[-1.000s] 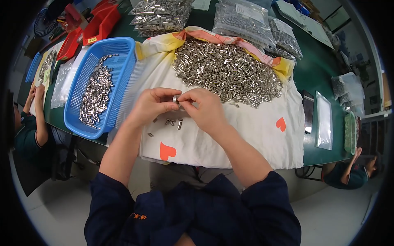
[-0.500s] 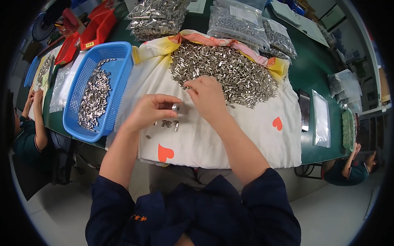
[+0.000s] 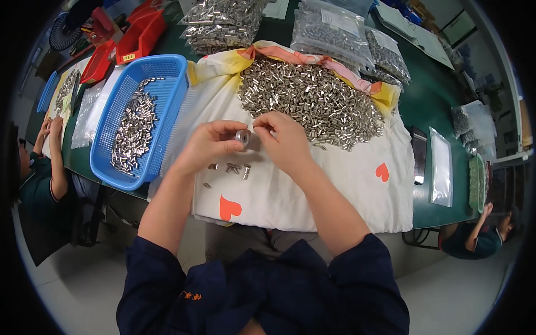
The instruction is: Inspecting and sorting small metal components on a workbench.
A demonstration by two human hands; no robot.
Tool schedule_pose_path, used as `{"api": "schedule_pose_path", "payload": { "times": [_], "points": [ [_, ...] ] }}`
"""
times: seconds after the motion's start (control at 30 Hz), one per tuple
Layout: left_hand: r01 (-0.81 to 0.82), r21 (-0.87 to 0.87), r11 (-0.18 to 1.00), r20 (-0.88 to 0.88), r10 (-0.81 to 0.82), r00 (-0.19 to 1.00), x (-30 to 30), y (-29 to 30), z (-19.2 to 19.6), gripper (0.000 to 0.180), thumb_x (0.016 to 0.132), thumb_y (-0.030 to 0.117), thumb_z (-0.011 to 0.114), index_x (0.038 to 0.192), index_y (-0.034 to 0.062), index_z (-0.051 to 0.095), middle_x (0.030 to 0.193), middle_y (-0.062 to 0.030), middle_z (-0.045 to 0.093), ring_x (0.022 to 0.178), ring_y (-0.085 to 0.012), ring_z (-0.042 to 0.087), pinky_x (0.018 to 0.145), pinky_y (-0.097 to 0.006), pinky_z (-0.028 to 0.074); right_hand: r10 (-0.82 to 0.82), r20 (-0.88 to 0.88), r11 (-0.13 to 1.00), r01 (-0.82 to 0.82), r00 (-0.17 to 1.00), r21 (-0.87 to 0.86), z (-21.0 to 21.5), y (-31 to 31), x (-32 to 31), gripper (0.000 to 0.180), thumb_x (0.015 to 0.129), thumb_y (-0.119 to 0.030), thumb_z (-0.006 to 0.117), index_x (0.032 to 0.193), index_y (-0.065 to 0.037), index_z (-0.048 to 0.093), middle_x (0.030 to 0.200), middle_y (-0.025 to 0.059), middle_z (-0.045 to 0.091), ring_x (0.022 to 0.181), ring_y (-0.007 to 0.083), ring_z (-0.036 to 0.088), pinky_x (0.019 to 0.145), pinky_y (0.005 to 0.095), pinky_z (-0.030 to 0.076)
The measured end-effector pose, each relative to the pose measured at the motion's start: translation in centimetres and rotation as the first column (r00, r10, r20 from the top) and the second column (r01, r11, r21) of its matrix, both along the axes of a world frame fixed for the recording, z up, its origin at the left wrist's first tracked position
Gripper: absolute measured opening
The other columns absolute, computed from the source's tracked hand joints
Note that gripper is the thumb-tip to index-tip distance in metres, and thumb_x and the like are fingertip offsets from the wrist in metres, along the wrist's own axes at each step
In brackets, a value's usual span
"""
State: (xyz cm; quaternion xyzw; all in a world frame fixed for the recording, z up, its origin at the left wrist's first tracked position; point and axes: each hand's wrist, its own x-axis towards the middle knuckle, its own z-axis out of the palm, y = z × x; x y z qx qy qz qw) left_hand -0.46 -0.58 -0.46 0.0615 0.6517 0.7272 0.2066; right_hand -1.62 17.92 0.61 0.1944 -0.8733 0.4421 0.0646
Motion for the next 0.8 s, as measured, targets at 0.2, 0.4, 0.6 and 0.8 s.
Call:
{"api": "schedule_pose_path", "payload": {
  "times": [0.2,0.4,0.6,0.8],
  "points": [
    [-0.012,0.078,0.997,0.012,0.011,1.000,0.0,0.0,0.1,0.037,0.074,0.002,0.064,0.110,-0.0017,0.054,0.092,-0.0051,0.062,0.082,-0.0089,0.059,0.072,-0.021,0.047,0.161,0.229,0.953,-0.091,0.960,-0.288,0.8,0.0,0.8,0.008,0.074,0.000,0.059,0.081,-0.001,0.061,0.083,0.0031,0.060,0.074,0.0097,0.055,0.067,0.0223,0.044],
    [-0.026,0.011,1.000,-0.016,0.026,1.000,0.1,0.0,0.0,0.037,0.074,0.004,0.066,0.109,-0.0015,0.056,0.090,-0.0045,0.063,0.080,-0.0075,0.059,0.069,-0.020,0.047,0.075,-0.126,0.996,-0.079,0.989,-0.030,0.5,-0.8,1.3,0.004,0.070,-0.006,0.061,0.074,-0.004,0.061,0.075,0.0065,0.059,0.069,0.0219,0.057,0.062,0.0307,0.045],
    [-0.026,-0.041,0.999,-0.018,0.026,1.000,0.1,0.1,0.2,0.035,0.073,0.004,0.067,0.106,-0.0011,0.058,0.087,-0.0034,0.064,0.076,-0.0053,0.057,0.066,-0.019,0.046,0.056,-0.073,0.997,-0.060,0.996,-0.054,0.5,-0.8,1.4,0.007,0.069,-0.007,0.062,0.075,-0.005,0.061,0.072,0.0070,0.059,0.069,0.0226,0.057,0.062,0.0312,0.045],
    [0.065,0.001,0.998,0.014,-0.065,0.998,0.2,-0.3,0.0,0.034,0.073,0.005,0.068,0.105,-0.0008,0.058,0.082,-0.0017,0.063,0.073,-0.0048,0.056,0.064,-0.019,0.046,0.166,0.133,0.980,-0.147,0.977,-0.137,0.9,0.1,1.3,0.009,0.070,-0.006,0.064,0.077,-0.003,0.060,0.073,0.0054,0.060,0.068,0.0153,0.057,0.062,0.0263,0.045]
  ]
}}
